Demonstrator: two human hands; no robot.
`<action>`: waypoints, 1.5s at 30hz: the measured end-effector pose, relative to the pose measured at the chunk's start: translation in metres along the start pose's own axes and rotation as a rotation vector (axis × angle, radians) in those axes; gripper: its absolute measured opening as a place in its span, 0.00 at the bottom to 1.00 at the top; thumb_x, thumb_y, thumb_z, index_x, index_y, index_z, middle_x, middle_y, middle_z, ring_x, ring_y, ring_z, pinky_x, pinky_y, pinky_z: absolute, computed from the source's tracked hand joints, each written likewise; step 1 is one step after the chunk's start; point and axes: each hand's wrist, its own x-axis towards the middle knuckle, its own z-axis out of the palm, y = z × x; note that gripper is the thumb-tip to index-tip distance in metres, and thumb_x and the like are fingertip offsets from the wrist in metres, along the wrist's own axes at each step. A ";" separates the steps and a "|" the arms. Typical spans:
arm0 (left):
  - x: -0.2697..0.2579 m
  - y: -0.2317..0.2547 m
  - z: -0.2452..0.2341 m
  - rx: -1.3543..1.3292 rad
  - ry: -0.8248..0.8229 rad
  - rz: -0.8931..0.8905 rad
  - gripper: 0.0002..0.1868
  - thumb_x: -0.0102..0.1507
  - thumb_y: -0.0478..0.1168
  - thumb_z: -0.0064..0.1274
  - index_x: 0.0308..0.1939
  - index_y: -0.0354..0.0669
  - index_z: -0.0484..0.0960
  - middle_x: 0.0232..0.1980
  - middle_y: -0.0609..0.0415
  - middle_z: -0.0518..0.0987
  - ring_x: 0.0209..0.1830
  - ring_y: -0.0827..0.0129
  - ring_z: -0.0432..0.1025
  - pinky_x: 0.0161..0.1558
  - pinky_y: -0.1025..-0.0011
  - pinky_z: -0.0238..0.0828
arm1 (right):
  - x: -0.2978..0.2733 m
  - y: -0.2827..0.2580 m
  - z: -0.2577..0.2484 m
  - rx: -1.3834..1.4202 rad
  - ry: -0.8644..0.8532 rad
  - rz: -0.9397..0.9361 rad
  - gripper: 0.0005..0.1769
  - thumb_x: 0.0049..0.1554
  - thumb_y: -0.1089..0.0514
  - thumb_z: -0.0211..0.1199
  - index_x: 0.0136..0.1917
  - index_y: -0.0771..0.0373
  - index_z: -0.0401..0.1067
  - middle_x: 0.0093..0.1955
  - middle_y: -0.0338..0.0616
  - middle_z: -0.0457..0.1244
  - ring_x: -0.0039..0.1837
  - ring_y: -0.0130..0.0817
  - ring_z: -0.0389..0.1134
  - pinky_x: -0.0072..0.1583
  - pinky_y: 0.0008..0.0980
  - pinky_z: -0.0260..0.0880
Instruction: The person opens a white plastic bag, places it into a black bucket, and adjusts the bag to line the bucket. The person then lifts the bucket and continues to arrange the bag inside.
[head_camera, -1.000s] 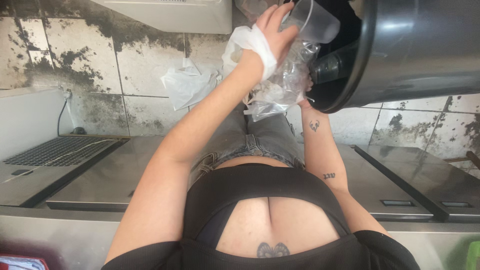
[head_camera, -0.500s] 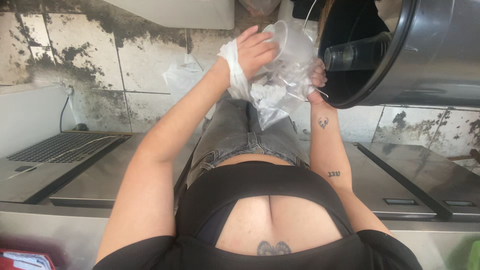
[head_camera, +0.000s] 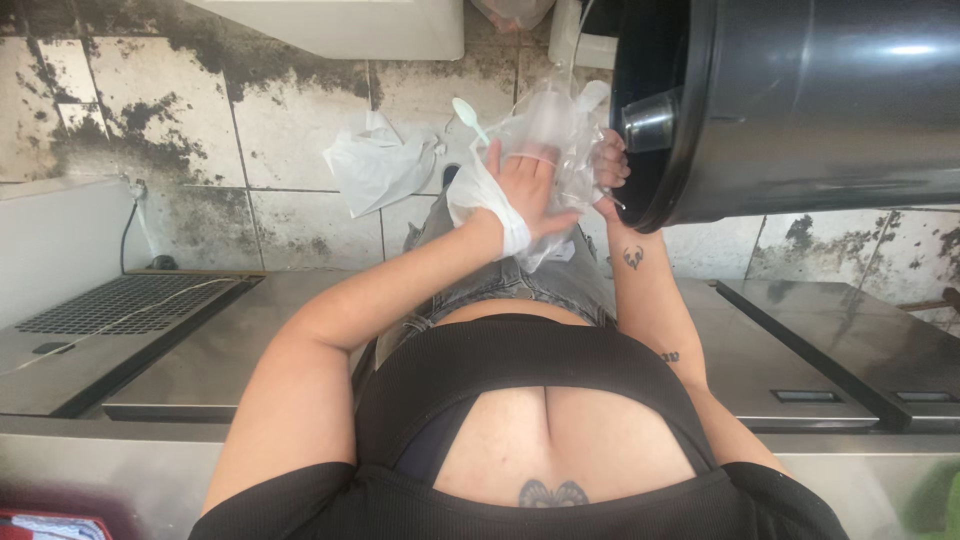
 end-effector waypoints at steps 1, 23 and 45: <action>0.000 0.001 0.005 -0.003 0.029 -0.017 0.48 0.48 0.58 0.62 0.64 0.34 0.67 0.57 0.37 0.77 0.59 0.49 0.70 0.68 0.33 0.45 | 0.000 0.008 0.001 0.064 -0.056 -0.025 0.10 0.59 0.56 0.57 0.42 0.61 0.59 0.35 0.33 0.50 0.34 0.23 0.54 0.35 0.22 0.58; 0.022 -0.051 0.146 0.287 -0.364 0.391 0.10 0.60 0.38 0.49 0.40 0.50 0.86 0.43 0.53 0.84 0.53 0.60 0.77 0.65 0.45 0.58 | -0.002 0.051 0.082 0.606 -0.256 0.201 0.08 0.61 0.65 0.48 0.39 0.58 0.57 0.32 0.37 0.52 0.32 0.26 0.57 0.33 0.25 0.57; 0.022 -0.077 0.170 0.170 -0.428 0.199 0.31 0.56 0.48 0.51 0.62 0.41 0.77 0.59 0.48 0.79 0.72 0.54 0.63 0.78 0.36 0.33 | -0.027 0.028 0.010 0.737 -0.299 0.286 0.11 0.67 0.59 0.43 0.41 0.55 0.57 0.38 0.41 0.54 0.40 0.32 0.59 0.40 0.29 0.57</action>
